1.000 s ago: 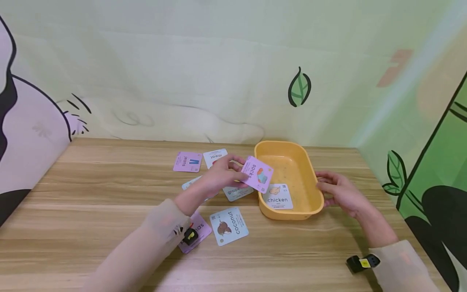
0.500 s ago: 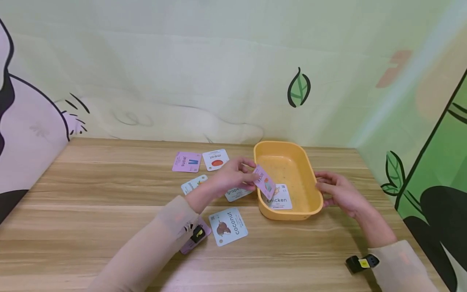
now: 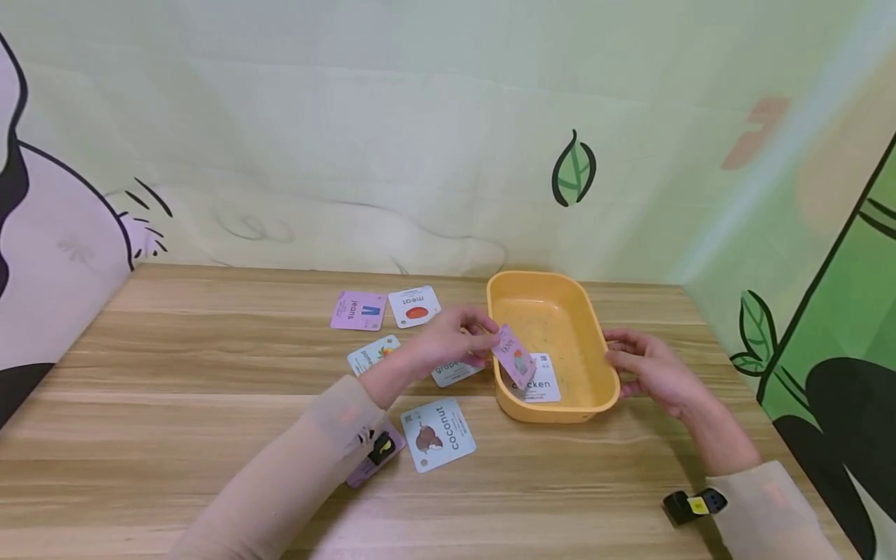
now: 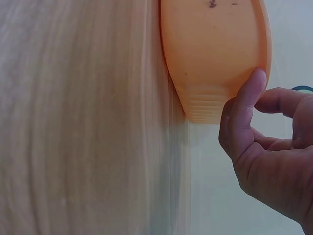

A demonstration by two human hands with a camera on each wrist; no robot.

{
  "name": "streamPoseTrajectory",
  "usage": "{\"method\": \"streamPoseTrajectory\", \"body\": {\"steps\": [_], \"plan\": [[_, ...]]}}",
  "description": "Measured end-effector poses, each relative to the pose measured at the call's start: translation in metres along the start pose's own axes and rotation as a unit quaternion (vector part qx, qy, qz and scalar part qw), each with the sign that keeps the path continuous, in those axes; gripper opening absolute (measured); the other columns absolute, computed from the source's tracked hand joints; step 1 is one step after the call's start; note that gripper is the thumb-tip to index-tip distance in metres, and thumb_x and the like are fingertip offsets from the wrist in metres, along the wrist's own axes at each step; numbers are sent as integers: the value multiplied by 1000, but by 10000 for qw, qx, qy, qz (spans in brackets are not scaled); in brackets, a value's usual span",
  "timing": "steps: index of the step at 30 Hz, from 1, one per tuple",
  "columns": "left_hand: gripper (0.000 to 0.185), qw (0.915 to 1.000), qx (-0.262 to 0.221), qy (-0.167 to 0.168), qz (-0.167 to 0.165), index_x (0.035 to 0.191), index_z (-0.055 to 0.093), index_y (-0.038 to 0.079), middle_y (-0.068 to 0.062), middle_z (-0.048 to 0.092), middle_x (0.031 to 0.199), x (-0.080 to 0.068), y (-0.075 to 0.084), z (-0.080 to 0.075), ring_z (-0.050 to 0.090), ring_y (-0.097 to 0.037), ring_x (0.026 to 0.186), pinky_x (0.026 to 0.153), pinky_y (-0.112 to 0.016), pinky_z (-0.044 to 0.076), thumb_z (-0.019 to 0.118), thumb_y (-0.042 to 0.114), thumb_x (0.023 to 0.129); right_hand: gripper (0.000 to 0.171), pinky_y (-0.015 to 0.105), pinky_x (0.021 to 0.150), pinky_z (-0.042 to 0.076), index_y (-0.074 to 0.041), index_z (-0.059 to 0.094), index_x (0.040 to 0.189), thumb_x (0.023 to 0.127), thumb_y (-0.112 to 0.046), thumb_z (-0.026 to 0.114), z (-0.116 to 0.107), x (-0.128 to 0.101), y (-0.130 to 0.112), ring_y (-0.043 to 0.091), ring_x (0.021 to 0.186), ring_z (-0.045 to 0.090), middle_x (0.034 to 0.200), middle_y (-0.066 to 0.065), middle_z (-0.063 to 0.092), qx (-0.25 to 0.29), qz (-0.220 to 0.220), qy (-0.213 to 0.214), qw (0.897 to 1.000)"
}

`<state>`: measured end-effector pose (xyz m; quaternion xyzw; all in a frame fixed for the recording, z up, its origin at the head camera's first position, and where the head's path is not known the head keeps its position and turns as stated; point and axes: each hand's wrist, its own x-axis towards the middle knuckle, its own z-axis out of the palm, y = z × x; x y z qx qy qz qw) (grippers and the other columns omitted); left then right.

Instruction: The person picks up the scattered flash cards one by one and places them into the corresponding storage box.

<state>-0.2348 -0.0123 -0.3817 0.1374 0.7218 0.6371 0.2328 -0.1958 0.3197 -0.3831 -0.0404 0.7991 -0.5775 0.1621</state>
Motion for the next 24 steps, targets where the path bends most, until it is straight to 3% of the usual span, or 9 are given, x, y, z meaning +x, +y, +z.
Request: {"method": "streamPoseTrajectory", "body": {"steps": [12,19,24], "plan": [[19,9952,914,10,344,116,72,5,-11,61,101,-3,-2,-5,62,-28,87,71,-32,58,66,14,101,58,35,66,61,12,27,153,107,-13,52,-1,1,1,18,91,67,133,32,49,-6,56,34,10000],[29,9724,2233,-318,604,122,74,14,-3,66,107,-5,-1,-4,62,-25,82,72,-32,52,59,33,106,58,35,66,61,12,27,153,107,-12,52,-1,1,1,18,91,67,133,32,49,17,41,22,10000],[36,9639,2548,-423,652,127,72,17,2,67,109,-6,-1,-2,61,-19,83,76,-33,51,54,40,107,58,35,66,61,12,27,153,107,-12,52,-1,0,1,19,91,67,133,32,49,41,38,23,10000]]}}
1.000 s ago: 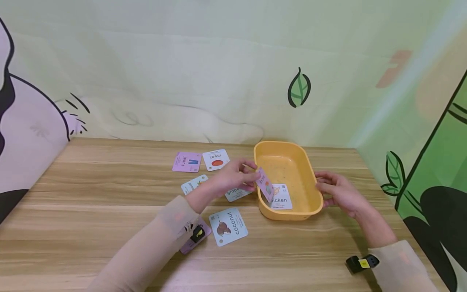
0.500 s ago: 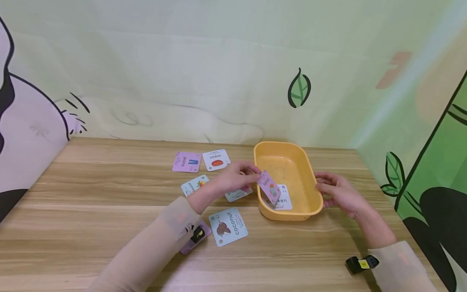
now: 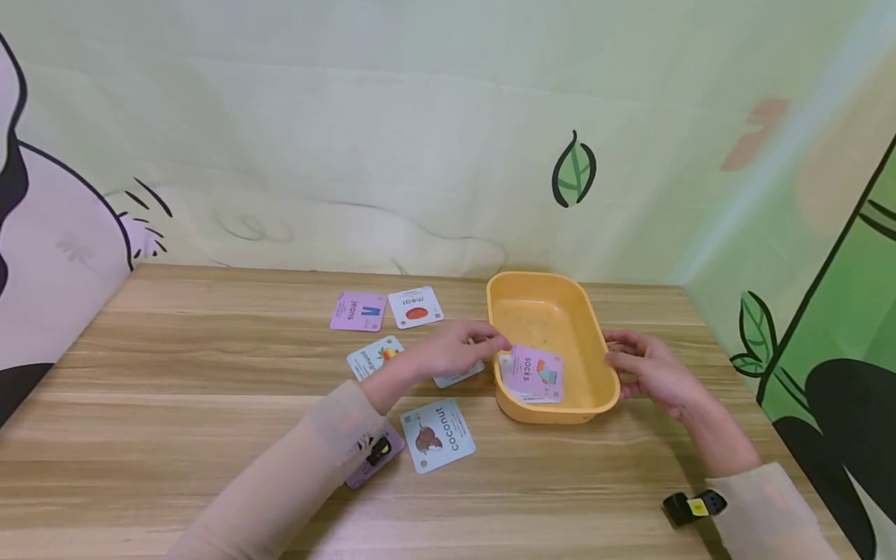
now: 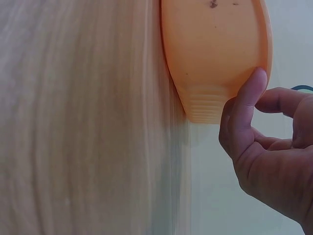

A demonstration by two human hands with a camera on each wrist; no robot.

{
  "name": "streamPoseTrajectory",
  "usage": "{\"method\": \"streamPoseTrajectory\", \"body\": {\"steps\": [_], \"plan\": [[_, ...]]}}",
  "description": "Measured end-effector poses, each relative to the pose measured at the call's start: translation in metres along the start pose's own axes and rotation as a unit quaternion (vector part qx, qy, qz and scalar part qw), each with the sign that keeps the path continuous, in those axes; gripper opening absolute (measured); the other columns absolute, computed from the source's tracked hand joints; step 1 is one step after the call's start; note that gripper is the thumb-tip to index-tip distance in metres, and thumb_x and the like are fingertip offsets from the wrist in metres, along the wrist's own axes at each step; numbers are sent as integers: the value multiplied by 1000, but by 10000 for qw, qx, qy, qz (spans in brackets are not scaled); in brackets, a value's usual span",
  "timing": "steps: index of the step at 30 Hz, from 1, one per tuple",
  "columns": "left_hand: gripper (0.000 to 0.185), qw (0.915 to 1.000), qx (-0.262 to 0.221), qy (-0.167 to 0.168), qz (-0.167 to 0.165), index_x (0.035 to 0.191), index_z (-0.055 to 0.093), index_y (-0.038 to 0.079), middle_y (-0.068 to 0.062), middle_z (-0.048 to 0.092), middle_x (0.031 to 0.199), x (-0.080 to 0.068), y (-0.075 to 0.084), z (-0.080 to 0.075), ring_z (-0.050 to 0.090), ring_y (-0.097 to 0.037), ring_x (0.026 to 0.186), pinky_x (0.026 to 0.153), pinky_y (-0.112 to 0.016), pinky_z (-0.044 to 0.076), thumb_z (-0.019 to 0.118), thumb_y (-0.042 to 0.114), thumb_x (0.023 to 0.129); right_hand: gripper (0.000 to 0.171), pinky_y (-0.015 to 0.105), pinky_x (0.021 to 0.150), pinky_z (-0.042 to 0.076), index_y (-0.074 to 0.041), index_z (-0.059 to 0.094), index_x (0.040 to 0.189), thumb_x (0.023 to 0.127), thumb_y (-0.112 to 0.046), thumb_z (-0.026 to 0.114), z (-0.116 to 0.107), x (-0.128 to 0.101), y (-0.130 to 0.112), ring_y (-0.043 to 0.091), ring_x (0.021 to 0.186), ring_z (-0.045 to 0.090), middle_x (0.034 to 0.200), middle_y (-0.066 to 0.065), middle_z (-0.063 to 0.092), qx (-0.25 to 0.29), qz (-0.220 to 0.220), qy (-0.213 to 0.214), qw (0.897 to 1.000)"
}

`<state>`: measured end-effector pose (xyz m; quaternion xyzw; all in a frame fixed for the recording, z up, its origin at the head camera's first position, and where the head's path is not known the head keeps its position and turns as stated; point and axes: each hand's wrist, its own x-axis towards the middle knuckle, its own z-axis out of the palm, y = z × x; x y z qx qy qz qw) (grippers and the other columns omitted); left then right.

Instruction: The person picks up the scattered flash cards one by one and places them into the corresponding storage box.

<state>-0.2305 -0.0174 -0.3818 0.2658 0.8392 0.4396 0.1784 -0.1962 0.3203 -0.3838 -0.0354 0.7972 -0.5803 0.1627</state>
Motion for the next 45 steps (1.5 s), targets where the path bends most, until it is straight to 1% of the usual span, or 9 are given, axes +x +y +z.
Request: {"method": "streamPoseTrajectory", "body": {"steps": [4,8,11,18,20,24,31,39,45], "plan": [[36,9998,-188,36,32,131,69,15,-1,66,114,-2,-1,-2,60,-24,99,80,-33,52,55,38,107,58,35,67,61,12,26,153,107,-12,52,-1,0,0,19,92,67,133,32,50,-20,8,11,10000],[36,9992,-377,129,72,135,64,13,-10,64,114,-6,-4,-10,61,-29,99,77,-34,52,55,33,107,58,36,67,61,12,26,153,107,-13,52,-2,-1,0,19,91,67,134,32,50,-22,16,13,10000],[36,9993,-304,222,86,135,62,10,-17,65,114,-10,-6,-17,63,-32,97,76,-34,53,56,31,106,58,36,67,61,12,27,153,107,-13,52,-2,-1,1,20,91,67,134,32,50,-23,20,9,10000],[35,9991,129,351,-192,134,61,10,-12,64,115,-23,-20,-36,62,-26,97,71,-33,54,60,29,104,58,36,67,61,11,27,153,107,-13,52,-2,-1,1,20,92,67,134,32,50,-39,13,21,10000],[34,9988,119,407,-252,134,62,10,-12,64,115,-27,-22,-42,62,-28,94,66,-31,52,62,27,104,58,36,67,61,11,27,153,107,-13,52,-3,-1,2,19,92,67,133,32,50,-41,9,25,10000],[38,9976,76,529,-449,136,59,8,-13,63,117,-36,-30,-54,61,-30,96,66,-33,52,62,26,103,58,35,67,61,12,26,153,107,-13,52,-3,-1,2,19,92,66,134,32,50,-49,7,30,10000],[44,9901,70,921,-1061,139,56,5,-18,59,126,-47,-46,-74,56,-33,109,88,-42,51,65,27,101,58,35,67,61,11,27,153,107,-13,53,-3,-2,2,19,93,66,134,32,50,-50,-7,45,10000],[46,9855,36,1161,-1237,138,54,0,-23,57,129,-54,-65,-99,55,-37,116,100,-49,47,68,19,99,58,35,67,61,13,27,152,106,-11,53,-2,-2,1,19,92,67,131,33,50,-6,-40,21,10000],[52,9820,41,1140,-1507,140,50,-1,-30,49,140,-58,-75,-113,48,-44,125,106,-55,42,70,16,96,59,35,67,61,13,26,152,106,-12,53,-1,0,1,18,93,66,133,33,50,39,-27,9,10000]]}}
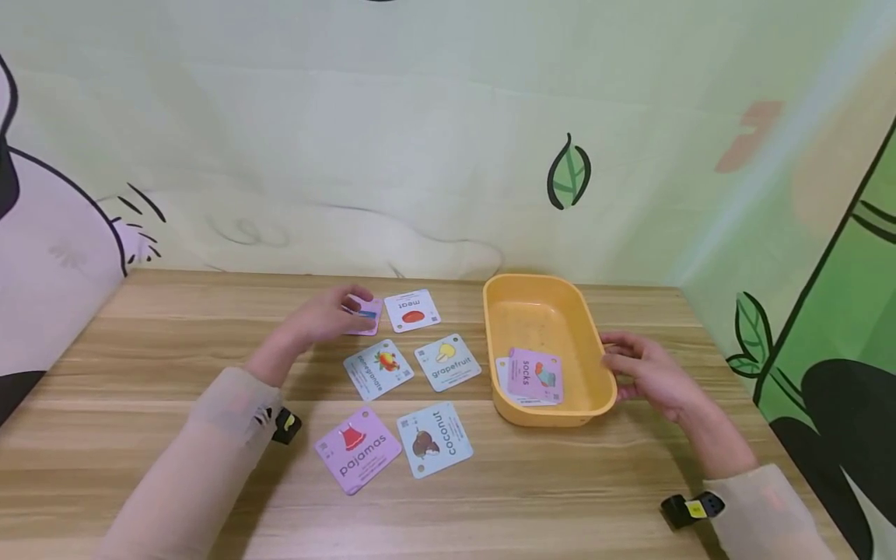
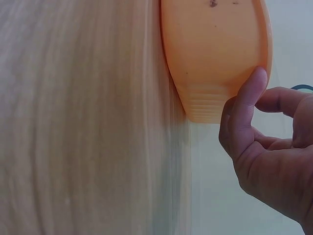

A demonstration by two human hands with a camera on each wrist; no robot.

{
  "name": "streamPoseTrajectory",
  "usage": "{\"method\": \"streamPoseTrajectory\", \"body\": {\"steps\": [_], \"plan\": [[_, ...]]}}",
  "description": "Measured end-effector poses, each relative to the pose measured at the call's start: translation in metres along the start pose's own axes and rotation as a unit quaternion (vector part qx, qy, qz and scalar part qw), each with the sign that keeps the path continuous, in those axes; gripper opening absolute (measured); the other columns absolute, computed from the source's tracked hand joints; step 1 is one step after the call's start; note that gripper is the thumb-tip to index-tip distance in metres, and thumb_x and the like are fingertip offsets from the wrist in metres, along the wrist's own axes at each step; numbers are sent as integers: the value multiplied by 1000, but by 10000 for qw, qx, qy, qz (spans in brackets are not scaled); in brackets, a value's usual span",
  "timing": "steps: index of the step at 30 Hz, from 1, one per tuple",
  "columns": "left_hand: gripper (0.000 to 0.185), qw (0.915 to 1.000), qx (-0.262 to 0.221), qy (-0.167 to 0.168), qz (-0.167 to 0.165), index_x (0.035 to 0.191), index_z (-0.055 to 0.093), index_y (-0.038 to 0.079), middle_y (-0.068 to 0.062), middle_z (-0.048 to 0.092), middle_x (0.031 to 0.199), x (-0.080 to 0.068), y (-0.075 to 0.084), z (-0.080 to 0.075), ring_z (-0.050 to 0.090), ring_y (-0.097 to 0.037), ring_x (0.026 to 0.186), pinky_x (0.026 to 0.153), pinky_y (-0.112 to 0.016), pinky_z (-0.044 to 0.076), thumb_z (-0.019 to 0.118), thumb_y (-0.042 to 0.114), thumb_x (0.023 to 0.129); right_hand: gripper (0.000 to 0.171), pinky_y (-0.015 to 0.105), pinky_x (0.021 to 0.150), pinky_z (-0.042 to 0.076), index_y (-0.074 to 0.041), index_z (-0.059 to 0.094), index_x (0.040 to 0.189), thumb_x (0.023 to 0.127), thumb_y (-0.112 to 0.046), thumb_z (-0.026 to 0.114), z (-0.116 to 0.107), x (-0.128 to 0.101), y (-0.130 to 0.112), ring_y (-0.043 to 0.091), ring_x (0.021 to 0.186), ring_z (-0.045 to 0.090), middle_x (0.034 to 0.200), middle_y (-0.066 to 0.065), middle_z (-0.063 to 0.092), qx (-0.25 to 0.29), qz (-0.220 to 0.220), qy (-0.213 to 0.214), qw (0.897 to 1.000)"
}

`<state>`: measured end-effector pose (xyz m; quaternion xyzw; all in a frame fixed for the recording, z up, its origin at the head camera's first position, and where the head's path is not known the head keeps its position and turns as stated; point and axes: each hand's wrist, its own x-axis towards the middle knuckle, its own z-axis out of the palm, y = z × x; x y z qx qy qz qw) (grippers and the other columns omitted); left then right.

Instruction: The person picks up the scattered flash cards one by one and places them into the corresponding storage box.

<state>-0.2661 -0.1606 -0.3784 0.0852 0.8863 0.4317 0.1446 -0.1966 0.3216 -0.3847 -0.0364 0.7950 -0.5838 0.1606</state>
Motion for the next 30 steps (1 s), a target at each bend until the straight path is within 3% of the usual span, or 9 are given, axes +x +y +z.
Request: {"method": "streamPoseTrajectory", "body": {"steps": [5,13,23,30], "plan": [[65,9995,192,69,-224,147,42,-1,-34,41,147,2,-6,-5,43,-49,132,111,-60,36,74,15,93,58,35,68,61,12,27,152,106,-12,53,0,0,0,19,94,66,133,33,50,-27,12,-3,10000],[85,9984,332,64,-454,154,31,-5,-37,37,148,10,-17,-14,45,-48,129,113,-59,33,79,10,86,57,34,67,61,11,28,153,106,-12,52,0,0,0,18,93,66,133,32,50,-77,32,17,10000],[84,9944,940,164,-460,151,35,-11,-37,42,145,17,-23,-18,45,-49,128,113,-60,32,80,12,84,58,35,67,61,11,27,153,106,-13,53,-1,0,0,18,94,66,133,32,50,-42,53,-11,10000],[90,9955,726,76,-604,153,30,-11,-38,35,150,21,-29,-22,39,-51,134,115,-61,28,82,12,84,59,34,68,61,12,26,153,106,-12,52,-1,-1,-2,18,95,66,135,33,49,-2,46,-14,10000]]}}
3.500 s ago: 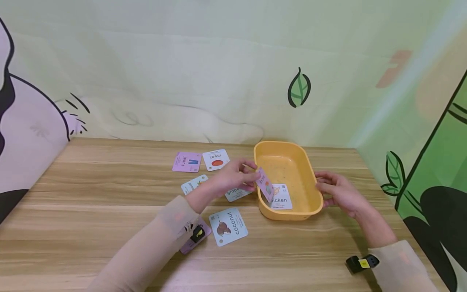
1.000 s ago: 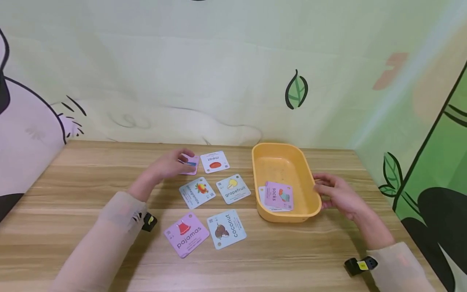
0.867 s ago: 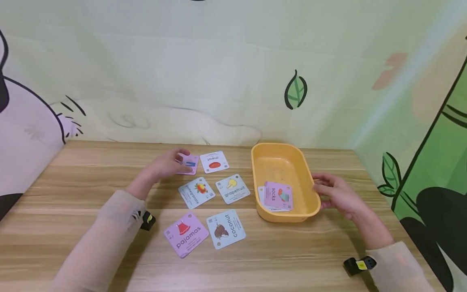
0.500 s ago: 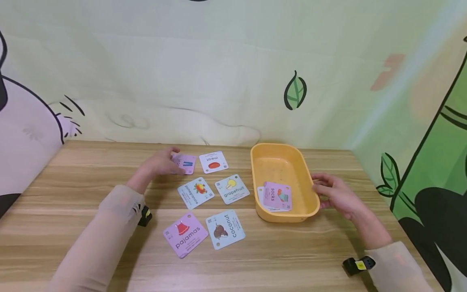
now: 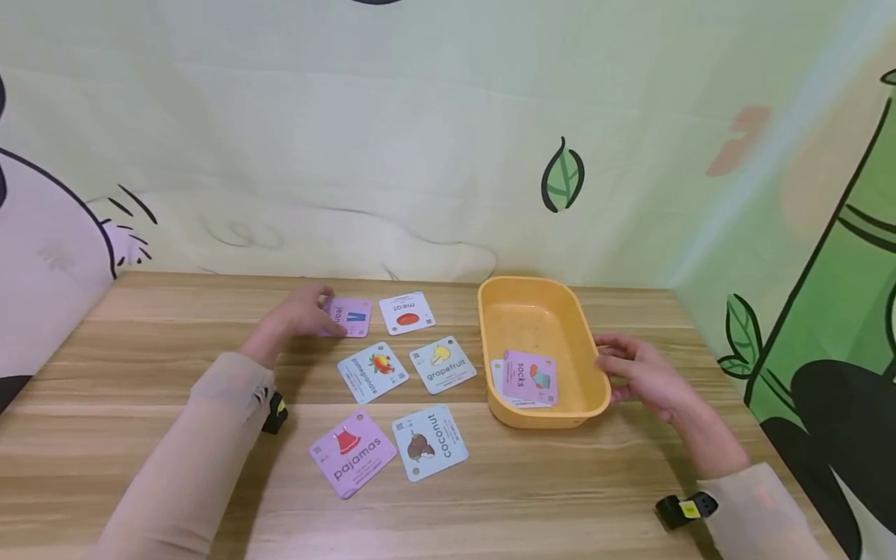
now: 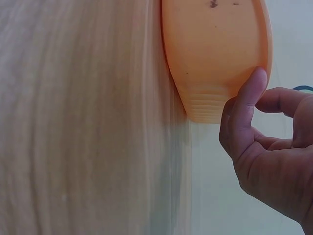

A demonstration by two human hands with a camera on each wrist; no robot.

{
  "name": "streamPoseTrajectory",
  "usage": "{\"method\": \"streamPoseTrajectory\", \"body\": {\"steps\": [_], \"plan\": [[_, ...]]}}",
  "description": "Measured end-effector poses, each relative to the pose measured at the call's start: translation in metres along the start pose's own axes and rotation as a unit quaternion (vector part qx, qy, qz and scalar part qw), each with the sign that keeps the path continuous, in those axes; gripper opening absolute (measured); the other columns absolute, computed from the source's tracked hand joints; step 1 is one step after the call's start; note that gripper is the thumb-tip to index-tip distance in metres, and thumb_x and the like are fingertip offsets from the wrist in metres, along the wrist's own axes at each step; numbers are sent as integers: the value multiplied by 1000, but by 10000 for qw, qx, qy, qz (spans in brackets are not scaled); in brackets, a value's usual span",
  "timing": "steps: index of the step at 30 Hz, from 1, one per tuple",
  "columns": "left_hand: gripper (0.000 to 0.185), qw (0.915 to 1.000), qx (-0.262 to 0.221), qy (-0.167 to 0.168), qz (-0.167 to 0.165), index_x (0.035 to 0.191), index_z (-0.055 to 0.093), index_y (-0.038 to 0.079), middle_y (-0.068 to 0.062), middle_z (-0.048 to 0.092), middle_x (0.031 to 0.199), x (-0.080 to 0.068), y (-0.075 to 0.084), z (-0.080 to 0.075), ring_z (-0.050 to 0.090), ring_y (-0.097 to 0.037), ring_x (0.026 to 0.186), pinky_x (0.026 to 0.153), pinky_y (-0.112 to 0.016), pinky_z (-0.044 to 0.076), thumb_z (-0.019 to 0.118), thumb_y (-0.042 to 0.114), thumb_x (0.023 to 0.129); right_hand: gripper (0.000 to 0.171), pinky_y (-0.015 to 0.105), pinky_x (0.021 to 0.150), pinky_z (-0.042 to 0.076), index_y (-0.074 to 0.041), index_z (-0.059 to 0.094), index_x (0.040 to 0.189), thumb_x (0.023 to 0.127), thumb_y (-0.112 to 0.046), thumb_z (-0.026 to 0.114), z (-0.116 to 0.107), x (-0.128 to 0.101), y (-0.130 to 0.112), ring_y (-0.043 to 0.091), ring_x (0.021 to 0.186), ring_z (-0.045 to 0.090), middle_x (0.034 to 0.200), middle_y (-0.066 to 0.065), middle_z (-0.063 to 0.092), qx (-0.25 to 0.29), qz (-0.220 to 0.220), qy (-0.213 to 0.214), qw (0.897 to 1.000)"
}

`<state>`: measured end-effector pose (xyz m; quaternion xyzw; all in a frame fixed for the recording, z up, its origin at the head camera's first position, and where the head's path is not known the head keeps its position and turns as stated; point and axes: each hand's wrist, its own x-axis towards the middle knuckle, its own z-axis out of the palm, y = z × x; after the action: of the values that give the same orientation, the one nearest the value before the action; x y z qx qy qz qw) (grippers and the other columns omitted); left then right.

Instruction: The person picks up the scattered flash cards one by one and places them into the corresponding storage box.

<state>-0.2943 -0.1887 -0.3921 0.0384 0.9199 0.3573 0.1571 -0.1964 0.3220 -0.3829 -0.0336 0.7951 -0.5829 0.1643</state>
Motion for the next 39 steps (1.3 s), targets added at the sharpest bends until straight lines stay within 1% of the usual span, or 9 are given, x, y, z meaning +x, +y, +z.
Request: {"method": "streamPoseTrajectory", "body": {"steps": [4,9,16,18,23,30,32,36,39], "plan": [[89,9999,127,-58,-76,153,31,-10,-38,33,151,1,-3,-3,35,-52,137,116,-63,25,82,14,84,59,34,67,61,13,27,152,106,-12,52,1,0,-1,18,94,66,134,33,49,10,-25,-28,10000],[86,9998,174,-45,-76,151,34,-10,-37,34,151,0,-5,-4,37,-51,136,116,-63,25,82,13,84,58,34,66,61,12,27,152,106,-13,53,2,0,-1,19,94,66,134,33,50,3,-44,-55,10000],[83,9995,263,-10,-199,147,38,-10,-35,42,143,-1,-6,-5,42,-49,129,113,-62,31,84,14,82,58,34,67,61,12,27,153,106,-13,52,2,1,-1,19,94,66,134,33,49,-23,-21,-46,10000],[82,9994,249,-18,-257,146,39,-9,-33,44,141,-1,-6,-5,44,-48,127,112,-61,33,84,14,82,58,34,67,61,12,27,153,106,-13,52,2,1,-1,19,94,66,134,33,49,-33,-26,-43,10000],[82,9994,216,7,-267,144,38,-10,-31,47,137,-1,-5,-3,47,-45,123,110,-59,37,85,13,81,58,34,66,61,12,27,153,106,-12,52,2,0,-2,19,93,66,133,33,50,-43,-21,-23,10000],[84,9996,30,191,-200,146,35,-11,-32,47,135,-6,-1,-1,48,-45,122,110,-58,37,84,5,79,59,34,68,61,12,26,153,106,-12,52,2,-1,-2,20,94,66,135,33,49,-54,5,-14,10000],[83,9995,-17,237,-200,147,35,-10,-32,48,135,-8,-1,-1,48,-45,122,110,-58,38,82,3,81,59,35,68,61,12,26,153,106,-12,52,1,-1,-1,20,95,66,135,33,49,-52,16,-27,10000],[76,9992,-68,341,-185,147,36,-9,-31,49,133,-10,-1,-1,51,-44,118,105,-56,43,78,0,84,58,35,68,61,12,26,153,107,-12,52,1,-1,0,20,95,66,136,34,49,-36,4,-41,10000],[70,9991,-141,389,-135,145,39,-8,-30,51,130,-10,-3,-2,53,-41,113,97,-50,50,74,-3,85,58,35,67,61,12,26,153,106,-12,52,0,-1,0,20,94,66,136,34,49,-23,-10,-35,10000]]}}
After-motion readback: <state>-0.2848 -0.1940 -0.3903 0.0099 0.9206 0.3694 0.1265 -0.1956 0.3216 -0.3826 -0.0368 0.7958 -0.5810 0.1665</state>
